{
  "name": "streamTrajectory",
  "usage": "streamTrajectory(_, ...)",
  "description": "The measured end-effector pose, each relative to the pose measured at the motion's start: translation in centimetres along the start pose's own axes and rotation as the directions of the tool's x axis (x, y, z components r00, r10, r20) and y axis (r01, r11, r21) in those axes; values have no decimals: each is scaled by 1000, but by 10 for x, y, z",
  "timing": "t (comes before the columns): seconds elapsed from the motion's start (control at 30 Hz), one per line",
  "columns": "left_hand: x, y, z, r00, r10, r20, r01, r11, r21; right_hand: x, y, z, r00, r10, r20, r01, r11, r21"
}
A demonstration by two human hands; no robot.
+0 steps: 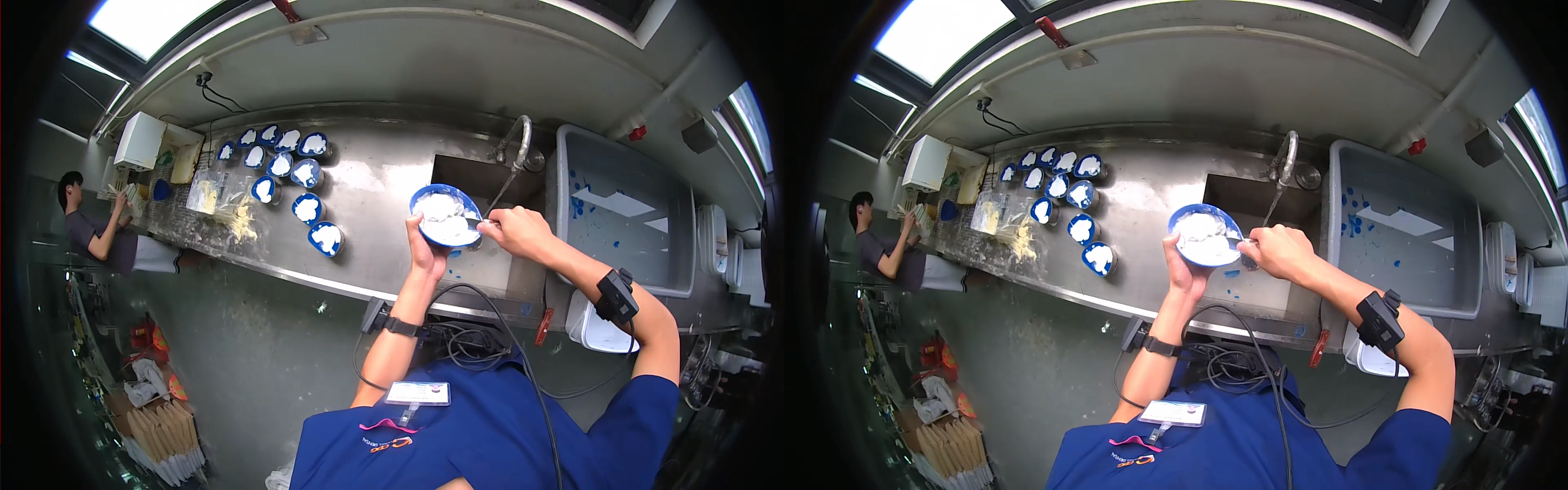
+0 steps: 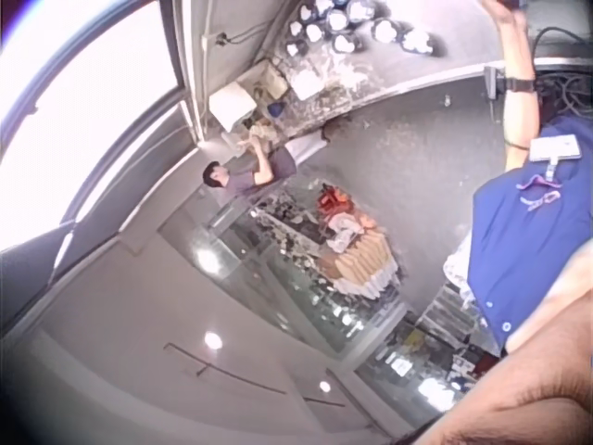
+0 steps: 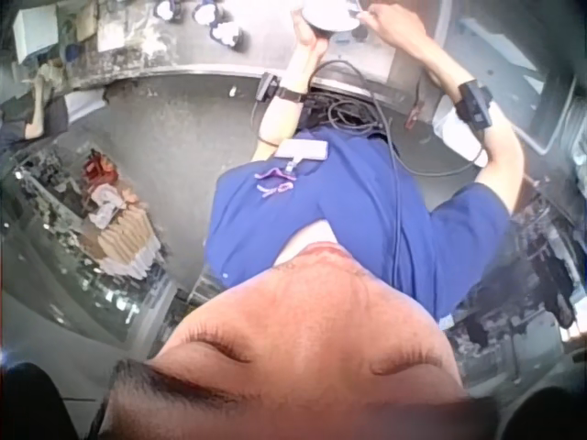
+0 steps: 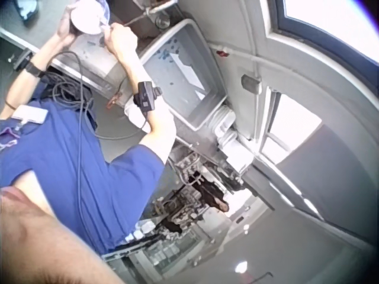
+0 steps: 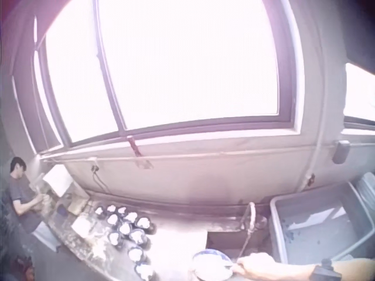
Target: Carry containers to a workstation, scoop white powder from a bag into a bowl, and stir it at a sink.
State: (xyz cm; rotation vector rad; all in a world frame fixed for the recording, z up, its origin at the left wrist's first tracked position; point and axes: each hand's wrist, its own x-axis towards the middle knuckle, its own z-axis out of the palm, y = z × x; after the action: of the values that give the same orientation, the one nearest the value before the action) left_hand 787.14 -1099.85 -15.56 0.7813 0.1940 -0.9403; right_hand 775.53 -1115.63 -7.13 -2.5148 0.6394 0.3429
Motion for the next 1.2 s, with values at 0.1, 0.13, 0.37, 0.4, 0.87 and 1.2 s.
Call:
streamTrajectory(0.1,-3,10,-9,999,-36,20,37,998,-48,-13,-14,-11,970,-242,6,231,917,-325)
streamTrajectory(0.13,3,10,-21,1000,12,11,-11,999,-45,-18,-23,-21,957,-291,-1,269,887,-375)
streamTrajectory(0.37,2,13,-25,998,55,15,-54,998,-31,-11,-41,-87,864,-495,-93,364,742,-563)
streamTrajectory(0.4,0,12,-22,998,43,49,-41,999,-33,-2,-34,-82,861,-506,-60,359,686,-633)
streamTrajectory(0.87,-1,0,-34,993,86,-76,-82,995,51,15,13,30,953,-144,268,44,938,345)
streamTrajectory(1.2,-4,25,-25,999,38,18,-38,999,-8,6,2,10,878,8,479,-231,883,408)
